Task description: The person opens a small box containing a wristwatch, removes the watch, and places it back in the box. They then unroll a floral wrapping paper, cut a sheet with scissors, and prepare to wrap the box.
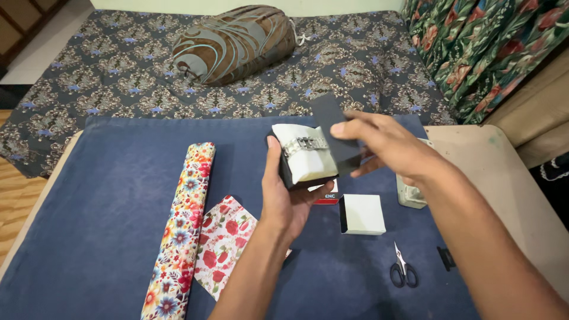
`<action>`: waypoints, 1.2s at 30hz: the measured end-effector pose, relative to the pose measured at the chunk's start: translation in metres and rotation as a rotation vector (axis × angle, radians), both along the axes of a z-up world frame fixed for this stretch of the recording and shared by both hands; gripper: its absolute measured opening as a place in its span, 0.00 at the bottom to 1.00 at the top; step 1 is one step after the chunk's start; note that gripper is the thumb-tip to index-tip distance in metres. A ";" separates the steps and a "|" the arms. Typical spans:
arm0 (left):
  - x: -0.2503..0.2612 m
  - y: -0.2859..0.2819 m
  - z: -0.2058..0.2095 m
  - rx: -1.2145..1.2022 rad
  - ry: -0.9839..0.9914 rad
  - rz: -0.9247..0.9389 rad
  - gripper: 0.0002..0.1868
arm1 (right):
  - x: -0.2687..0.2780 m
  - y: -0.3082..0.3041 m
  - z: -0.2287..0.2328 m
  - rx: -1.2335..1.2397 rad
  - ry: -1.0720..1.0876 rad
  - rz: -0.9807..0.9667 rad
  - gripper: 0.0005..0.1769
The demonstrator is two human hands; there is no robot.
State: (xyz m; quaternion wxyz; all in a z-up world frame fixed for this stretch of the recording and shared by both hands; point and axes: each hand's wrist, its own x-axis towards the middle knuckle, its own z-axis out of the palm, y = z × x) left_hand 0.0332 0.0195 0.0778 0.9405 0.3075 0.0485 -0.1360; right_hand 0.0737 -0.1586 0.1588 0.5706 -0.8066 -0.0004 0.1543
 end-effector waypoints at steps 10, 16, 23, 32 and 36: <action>-0.011 0.007 0.008 -0.168 -0.021 0.017 0.44 | 0.006 -0.029 -0.019 0.517 0.131 0.003 0.37; -0.003 0.009 0.011 0.016 -0.050 0.088 0.37 | 0.006 -0.023 -0.022 0.419 0.173 -0.181 0.34; 0.004 0.011 0.010 0.266 -0.033 0.169 0.32 | -0.039 0.016 -0.016 -0.238 -0.599 -0.217 0.29; 0.015 0.022 0.027 0.662 -0.166 0.035 0.32 | -0.040 0.049 -0.026 0.185 -0.139 -0.108 0.39; 0.024 0.035 0.040 0.742 -0.061 -0.074 0.35 | -0.034 0.036 -0.046 0.349 0.020 -0.116 0.32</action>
